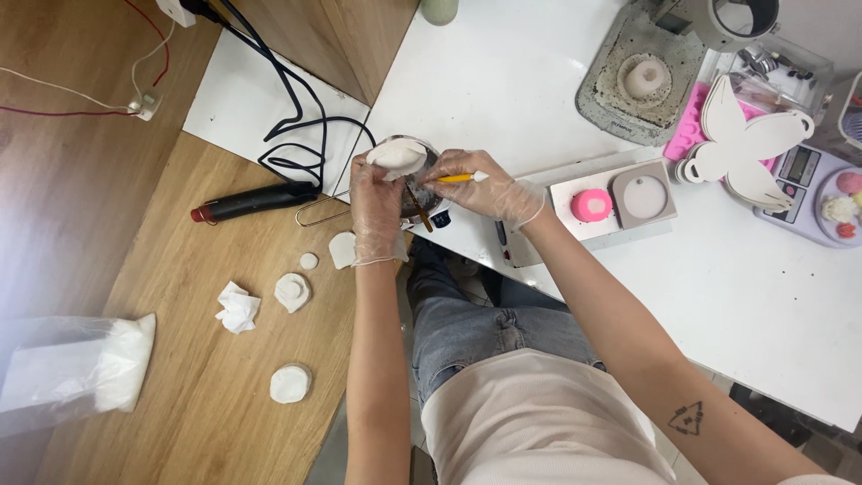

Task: Clean and shape decorative wax pieces using a small sculpting tool.

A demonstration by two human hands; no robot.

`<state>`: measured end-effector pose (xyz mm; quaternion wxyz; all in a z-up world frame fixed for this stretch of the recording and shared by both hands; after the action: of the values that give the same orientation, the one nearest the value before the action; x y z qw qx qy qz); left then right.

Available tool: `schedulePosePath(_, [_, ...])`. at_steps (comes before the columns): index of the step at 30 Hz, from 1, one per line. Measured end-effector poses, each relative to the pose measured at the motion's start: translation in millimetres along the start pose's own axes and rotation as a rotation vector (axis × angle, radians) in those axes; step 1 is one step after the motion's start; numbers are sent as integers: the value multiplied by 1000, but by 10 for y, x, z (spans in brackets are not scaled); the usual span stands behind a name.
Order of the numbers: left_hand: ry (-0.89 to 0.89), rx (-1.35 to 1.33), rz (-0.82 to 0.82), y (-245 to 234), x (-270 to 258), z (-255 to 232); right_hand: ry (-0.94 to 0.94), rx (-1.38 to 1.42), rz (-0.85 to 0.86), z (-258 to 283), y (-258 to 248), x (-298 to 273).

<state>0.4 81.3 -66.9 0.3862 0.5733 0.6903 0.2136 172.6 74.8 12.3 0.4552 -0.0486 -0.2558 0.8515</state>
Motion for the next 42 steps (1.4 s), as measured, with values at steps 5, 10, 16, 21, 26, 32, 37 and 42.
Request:
schedulePosePath(5, [67,47,54,-366,197,161,18,50,-107,65,27,11])
schedulePosePath(10, [-60,-63,3,-87,-9,18,77,-149,36,40,104,-75])
schedulePosePath(16, [-71,-139,4,-80,-157,-120,116,31,-231,479,-70,-222])
schedulePosePath(21, [-2,-211,-35,-600,-459,-254,241,101,-215,596,-148,-499])
schedulePosePath(26, [87,-29,-232,-1664,-1223,-445,394,253,-263,299,-22,-954])
schedulePosePath(32, [-5,230,-498,-2969,-1639,-176,442,339,11,93,698,-1185])
schedulePosePath(37, [179,846,-709,-2811,-1808,-295,555,557,156,-592,1375,-1162])
schedulePosePath(42, [843,1376,-817,-2351,-2122,-286,591,664,22,-993,1686,-1034])
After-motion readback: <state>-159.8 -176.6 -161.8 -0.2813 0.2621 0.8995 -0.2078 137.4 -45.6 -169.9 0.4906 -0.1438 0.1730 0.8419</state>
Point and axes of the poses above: each hand's wrist, its own x-axis towards the middle knuckle, its own y-axis out of the palm, z = x × y, the point moved 5 cm from there along x, towards the middle knuckle, and after that the axes turned 4 degrees about z, right-handed, at the moved point
